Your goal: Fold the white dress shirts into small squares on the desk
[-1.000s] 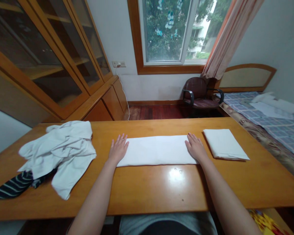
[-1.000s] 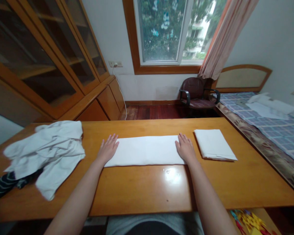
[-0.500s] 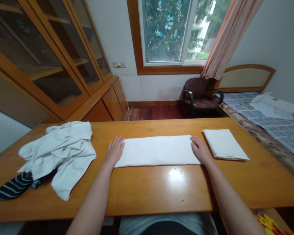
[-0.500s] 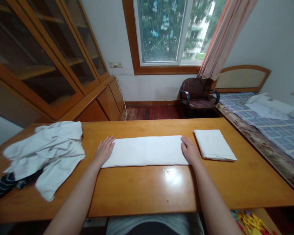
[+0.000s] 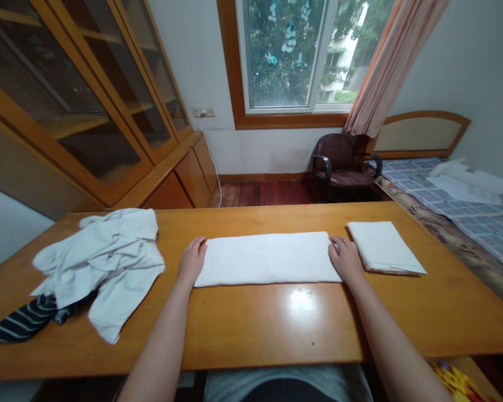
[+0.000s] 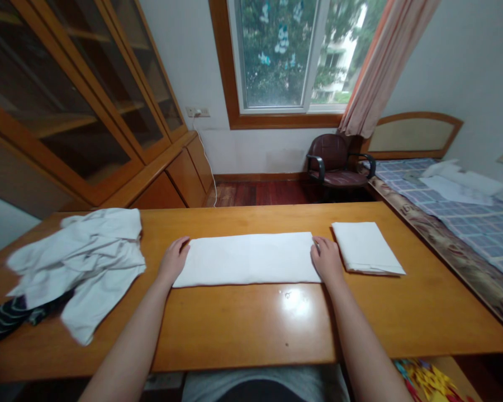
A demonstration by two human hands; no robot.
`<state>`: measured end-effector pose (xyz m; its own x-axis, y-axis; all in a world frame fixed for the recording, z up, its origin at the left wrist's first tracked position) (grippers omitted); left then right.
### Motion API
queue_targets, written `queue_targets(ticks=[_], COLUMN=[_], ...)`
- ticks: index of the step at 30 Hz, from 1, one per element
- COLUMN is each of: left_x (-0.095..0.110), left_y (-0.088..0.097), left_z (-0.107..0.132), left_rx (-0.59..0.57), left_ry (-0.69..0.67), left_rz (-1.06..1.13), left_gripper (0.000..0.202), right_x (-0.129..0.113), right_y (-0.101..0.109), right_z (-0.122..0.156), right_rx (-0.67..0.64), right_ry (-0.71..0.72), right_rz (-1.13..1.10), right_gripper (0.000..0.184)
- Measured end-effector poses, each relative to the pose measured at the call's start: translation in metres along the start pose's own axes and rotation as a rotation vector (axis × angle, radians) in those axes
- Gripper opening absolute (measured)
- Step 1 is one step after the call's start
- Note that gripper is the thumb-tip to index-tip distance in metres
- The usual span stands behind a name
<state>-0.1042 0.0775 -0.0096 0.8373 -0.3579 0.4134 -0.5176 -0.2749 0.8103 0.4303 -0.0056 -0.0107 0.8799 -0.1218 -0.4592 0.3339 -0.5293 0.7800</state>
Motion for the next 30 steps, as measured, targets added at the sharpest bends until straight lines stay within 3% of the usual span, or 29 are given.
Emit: queue_targets(ticks=[5,9,13,20,26,30], left_x=[-0.007,-0.006,0.005,0.032,0.036,0.038], left_y=[0.015,0.024,0.029,0.035,0.036,0.034], left_z=[0.005,0.014,0.027,0.047,0.051,0.052], left_rx=[0.107,0.117,0.033,-0.155,-0.29,-0.268], left_ry=[0.099,0.18,0.172,0.195,0.314,0.339], left_rz=[0.08,0.152,0.133,-0.094,0.099,0.29], left_gripper=[0.035,0.036,0.043,0.056,0.067,0.071], right_x=[-0.004,-0.009,-0.013,-0.016,-0.041,-0.07], right_y=[0.003,0.008,0.013,0.015,0.023,0.021], right_z=[0.002,0.007,0.013,0.018,0.024,0.031], right_rx=[0.049,0.081,0.077,-0.001,-0.019,-0.023], right_ry=[-0.015,-0.08,-0.187,-0.184,-0.176,-0.028], right_rz=[0.15,0.267,0.333,0.312,0.334,0.21], right_gripper=[0.033,0.036,0.041,0.043,0.041,0.038])
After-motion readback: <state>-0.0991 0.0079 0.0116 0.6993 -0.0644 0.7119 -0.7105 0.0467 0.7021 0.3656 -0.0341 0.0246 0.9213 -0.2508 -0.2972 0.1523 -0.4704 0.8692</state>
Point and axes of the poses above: each hand's wrist, its own z-axis away from the middle knuckle, its own y-axis out of the back of the hand, x = y × z, the point moved 4 cm from there along -z, towards the middle knuckle, and after that the axes turned 13 degrees about -y, right-handed, at the moved point
